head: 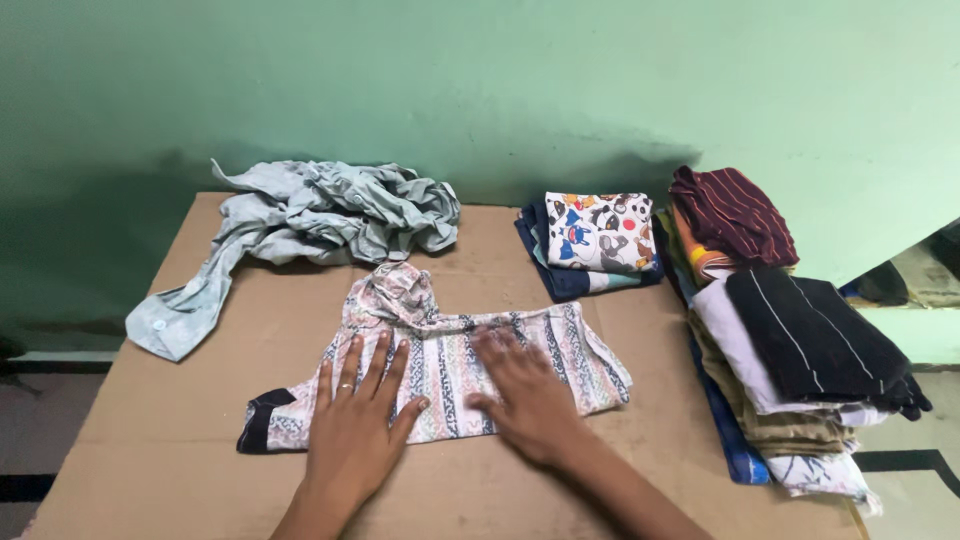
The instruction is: The person folds clothes on a cardboard surface, including a printed baby shirt and a light-colored button-down shirt.
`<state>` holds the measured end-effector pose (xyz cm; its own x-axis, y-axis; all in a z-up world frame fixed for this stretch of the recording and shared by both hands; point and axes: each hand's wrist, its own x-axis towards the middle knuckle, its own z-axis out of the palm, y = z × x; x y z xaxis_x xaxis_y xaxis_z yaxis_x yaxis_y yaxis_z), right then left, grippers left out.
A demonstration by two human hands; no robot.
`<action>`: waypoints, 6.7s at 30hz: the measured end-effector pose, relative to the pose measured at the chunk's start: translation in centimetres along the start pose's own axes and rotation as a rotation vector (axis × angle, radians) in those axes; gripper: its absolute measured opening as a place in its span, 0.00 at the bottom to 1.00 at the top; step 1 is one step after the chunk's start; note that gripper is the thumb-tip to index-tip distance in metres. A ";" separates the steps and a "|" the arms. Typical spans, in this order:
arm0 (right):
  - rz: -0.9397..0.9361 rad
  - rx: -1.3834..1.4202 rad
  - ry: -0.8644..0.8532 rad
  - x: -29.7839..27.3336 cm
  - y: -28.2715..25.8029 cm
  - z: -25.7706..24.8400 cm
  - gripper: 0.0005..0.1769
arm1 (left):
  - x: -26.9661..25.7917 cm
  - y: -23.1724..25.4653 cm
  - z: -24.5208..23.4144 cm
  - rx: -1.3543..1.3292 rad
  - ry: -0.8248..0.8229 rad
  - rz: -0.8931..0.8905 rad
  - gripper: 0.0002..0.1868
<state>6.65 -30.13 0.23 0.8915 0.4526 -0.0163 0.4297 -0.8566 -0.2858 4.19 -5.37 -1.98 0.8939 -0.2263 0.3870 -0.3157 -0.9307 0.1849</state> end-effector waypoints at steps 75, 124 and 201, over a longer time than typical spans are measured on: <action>-0.350 0.400 0.239 22.3 -2.4 -1.9 0.12 | 1.3 -1.1 -1.3 -0.188 0.070 0.309 0.28; -0.206 0.343 0.221 19.1 -8.4 -3.9 0.12 | 1.2 -1.3 -0.1 -0.250 0.042 0.237 0.28; -0.066 0.362 0.475 17.3 0.0 -1.5 0.06 | 14.8 -10.9 5.6 -0.545 0.053 -0.075 0.25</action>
<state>22.32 -22.70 1.39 0.8669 0.2706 0.4186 0.4847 -0.6538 -0.5811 22.65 -0.15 -3.34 0.9073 -0.1375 0.3973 -0.3837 -0.6569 0.6491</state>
